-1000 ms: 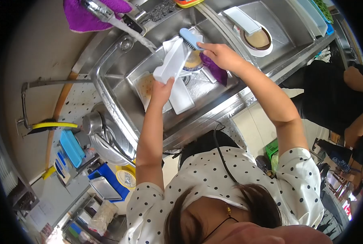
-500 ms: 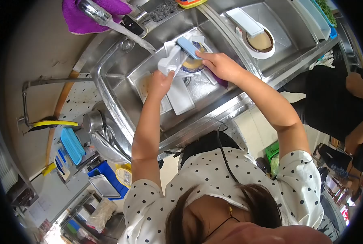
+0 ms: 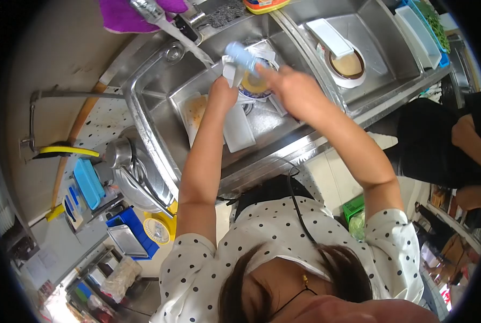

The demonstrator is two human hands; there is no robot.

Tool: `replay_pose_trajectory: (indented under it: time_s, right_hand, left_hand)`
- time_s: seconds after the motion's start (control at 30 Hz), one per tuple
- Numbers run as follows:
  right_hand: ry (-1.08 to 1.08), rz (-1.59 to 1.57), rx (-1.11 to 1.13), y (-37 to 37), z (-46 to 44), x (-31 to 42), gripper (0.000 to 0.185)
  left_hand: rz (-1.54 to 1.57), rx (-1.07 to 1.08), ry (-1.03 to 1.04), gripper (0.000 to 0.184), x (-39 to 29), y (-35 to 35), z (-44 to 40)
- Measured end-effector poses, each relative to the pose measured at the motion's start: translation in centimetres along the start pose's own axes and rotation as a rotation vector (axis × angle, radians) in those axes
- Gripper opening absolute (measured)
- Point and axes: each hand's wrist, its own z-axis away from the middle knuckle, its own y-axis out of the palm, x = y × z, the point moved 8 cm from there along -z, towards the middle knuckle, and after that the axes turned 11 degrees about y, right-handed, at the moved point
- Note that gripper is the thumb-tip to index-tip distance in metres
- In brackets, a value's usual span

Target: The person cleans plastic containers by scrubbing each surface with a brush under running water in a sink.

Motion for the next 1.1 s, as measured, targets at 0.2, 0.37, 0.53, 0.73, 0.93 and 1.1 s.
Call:
replay_pose_trajectory:
  time_s: [0.2, 0.37, 0.53, 0.73, 0.93, 1.1]
  right_hand:
    - [0.026, 0.158, 0.024, -0.5, -2.1, 0.3, 0.049]
    - [-0.124, 0.198, 0.069, -0.4, 0.2, 3.2, 0.051]
    - [-0.078, 0.186, 0.065, -0.1, -0.8, 2.9, 0.054]
    - [-0.128, 0.194, 0.142, 2.4, 1.1, 5.1, 0.053]
    - [-0.115, 0.154, -0.055, 4.0, 0.5, 5.4, 0.057]
    - [0.029, -0.039, 0.034, 4.1, -2.3, 4.2, 0.059]
  left_hand:
    - [0.020, -0.047, -0.066, 0.036, -1.2, -1.0, 1.1]
    - [-0.043, -0.073, -0.092, 0.034, 1.4, -1.1, 0.8]
    - [-0.093, -0.061, -0.073, 0.036, 0.6, -2.4, 0.5]
    - [0.008, -0.199, 0.066, 0.035, 1.4, -3.4, -0.1]
    - [0.118, -0.103, -0.051, 0.039, 3.2, -1.3, -0.5]
    - [0.120, -0.091, -0.109, 0.035, 3.9, -0.3, 1.2]
